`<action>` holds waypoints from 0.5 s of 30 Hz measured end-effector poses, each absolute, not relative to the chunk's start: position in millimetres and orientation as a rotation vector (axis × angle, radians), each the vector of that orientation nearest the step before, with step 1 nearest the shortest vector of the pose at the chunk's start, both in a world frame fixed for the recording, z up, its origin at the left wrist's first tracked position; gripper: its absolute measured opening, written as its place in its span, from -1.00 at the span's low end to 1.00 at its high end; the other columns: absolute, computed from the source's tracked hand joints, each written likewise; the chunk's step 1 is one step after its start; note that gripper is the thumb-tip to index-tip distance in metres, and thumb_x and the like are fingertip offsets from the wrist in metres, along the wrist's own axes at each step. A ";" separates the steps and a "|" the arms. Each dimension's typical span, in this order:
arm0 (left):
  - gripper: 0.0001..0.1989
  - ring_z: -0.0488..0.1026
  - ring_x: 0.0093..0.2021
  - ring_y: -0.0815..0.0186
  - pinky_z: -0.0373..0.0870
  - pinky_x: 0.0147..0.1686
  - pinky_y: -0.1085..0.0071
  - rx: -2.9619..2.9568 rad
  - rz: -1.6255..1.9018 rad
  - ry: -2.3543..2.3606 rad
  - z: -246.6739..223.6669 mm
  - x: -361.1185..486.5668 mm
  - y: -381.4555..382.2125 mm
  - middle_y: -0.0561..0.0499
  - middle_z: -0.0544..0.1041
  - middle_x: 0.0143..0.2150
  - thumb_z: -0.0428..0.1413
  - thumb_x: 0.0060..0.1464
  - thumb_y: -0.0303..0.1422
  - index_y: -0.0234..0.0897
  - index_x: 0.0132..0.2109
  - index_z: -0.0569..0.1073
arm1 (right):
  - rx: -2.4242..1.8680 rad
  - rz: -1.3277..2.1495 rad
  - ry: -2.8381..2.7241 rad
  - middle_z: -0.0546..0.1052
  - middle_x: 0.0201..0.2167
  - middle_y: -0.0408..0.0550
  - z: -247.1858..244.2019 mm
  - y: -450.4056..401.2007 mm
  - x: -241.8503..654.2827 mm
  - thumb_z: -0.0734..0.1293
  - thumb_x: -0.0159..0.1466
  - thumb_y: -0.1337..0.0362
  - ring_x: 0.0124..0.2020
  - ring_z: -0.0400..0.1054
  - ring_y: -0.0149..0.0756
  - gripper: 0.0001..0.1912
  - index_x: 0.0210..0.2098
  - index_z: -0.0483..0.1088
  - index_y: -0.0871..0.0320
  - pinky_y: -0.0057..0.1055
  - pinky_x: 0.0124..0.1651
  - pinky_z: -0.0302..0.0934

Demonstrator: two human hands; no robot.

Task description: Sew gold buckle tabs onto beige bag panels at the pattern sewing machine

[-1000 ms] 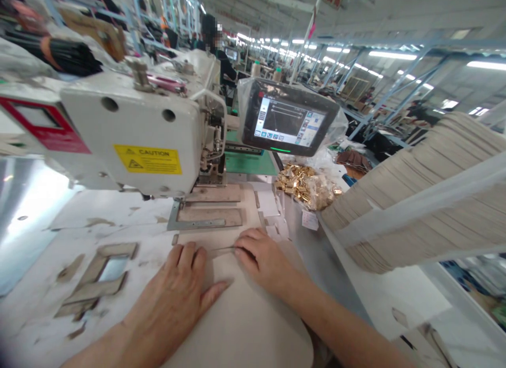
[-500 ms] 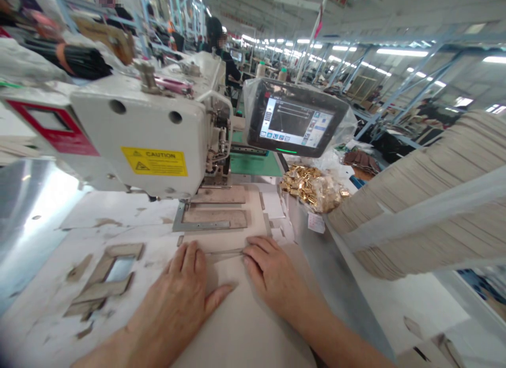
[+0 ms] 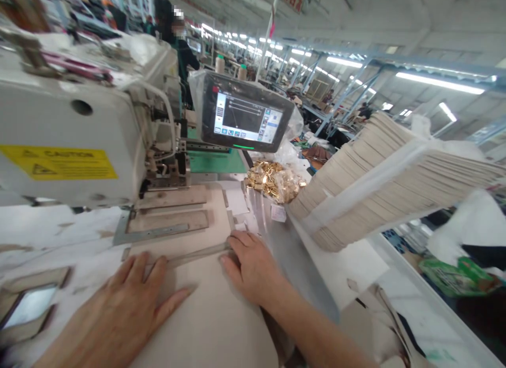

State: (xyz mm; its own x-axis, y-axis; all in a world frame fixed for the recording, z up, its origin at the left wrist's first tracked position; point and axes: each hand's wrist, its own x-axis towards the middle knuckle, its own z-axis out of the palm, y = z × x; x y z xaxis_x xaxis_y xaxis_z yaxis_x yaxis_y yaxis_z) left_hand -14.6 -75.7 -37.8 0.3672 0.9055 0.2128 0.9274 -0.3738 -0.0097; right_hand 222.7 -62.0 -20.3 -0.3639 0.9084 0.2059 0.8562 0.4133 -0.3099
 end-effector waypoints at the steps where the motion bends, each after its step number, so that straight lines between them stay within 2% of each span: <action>1: -0.37 0.42 0.01 -0.16 0.51 -0.23 0.05 -2.489 -0.258 -1.695 -36.7 -14.3 -75.7 -0.42 0.48 -0.03 -0.14 0.20 0.04 -0.44 -0.03 0.50 | -1.517 0.207 -2.356 0.44 0.09 0.14 -20.4 -61.3 223.8 0.24 0.35 0.23 0.13 0.28 -0.10 -0.66 0.07 0.38 0.20 -0.09 0.22 0.16; 5: -0.39 0.40 0.05 -0.18 0.49 -0.20 0.02 -2.559 -0.295 -1.662 -36.8 -16.4 -75.2 -0.42 0.46 0.00 -0.15 0.21 0.02 -0.42 0.00 0.48 | -1.490 0.182 -2.428 0.44 0.09 0.15 -14.2 -55.4 222.0 0.25 0.34 0.24 0.15 0.25 -0.08 -0.70 0.02 0.40 0.23 -0.08 0.24 0.12; 10: -0.40 0.40 0.05 -0.15 0.49 -0.21 0.04 -2.532 -0.298 -1.666 -38.7 -18.3 -75.6 -0.40 0.47 -0.01 -0.16 0.21 0.01 -0.40 0.00 0.48 | -1.391 0.239 -2.456 0.47 -0.08 0.10 -13.1 -45.6 222.2 0.29 0.29 0.27 0.00 0.29 -0.11 -0.84 -0.15 0.39 0.18 -0.10 0.11 0.21; 15: -0.39 0.42 0.02 -0.13 0.50 -0.22 0.04 -2.517 -0.257 -1.664 -34.8 -15.0 -75.7 -0.40 0.48 -0.02 -0.15 0.21 0.03 -0.41 -0.01 0.49 | -1.371 0.226 -2.471 0.43 0.01 0.11 -16.2 -45.1 224.6 0.25 0.35 0.24 0.04 0.24 -0.11 -0.61 0.15 0.30 0.16 -0.09 0.16 0.16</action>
State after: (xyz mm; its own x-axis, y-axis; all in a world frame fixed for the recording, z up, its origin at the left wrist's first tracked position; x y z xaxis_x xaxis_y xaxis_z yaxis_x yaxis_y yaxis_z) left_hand -15.0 -75.7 -34.8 0.3837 0.9009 0.2030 0.9201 -0.3917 -0.0009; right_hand 224.6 -45.1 -16.2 -0.4965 0.8475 0.1878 0.7995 0.5307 -0.2814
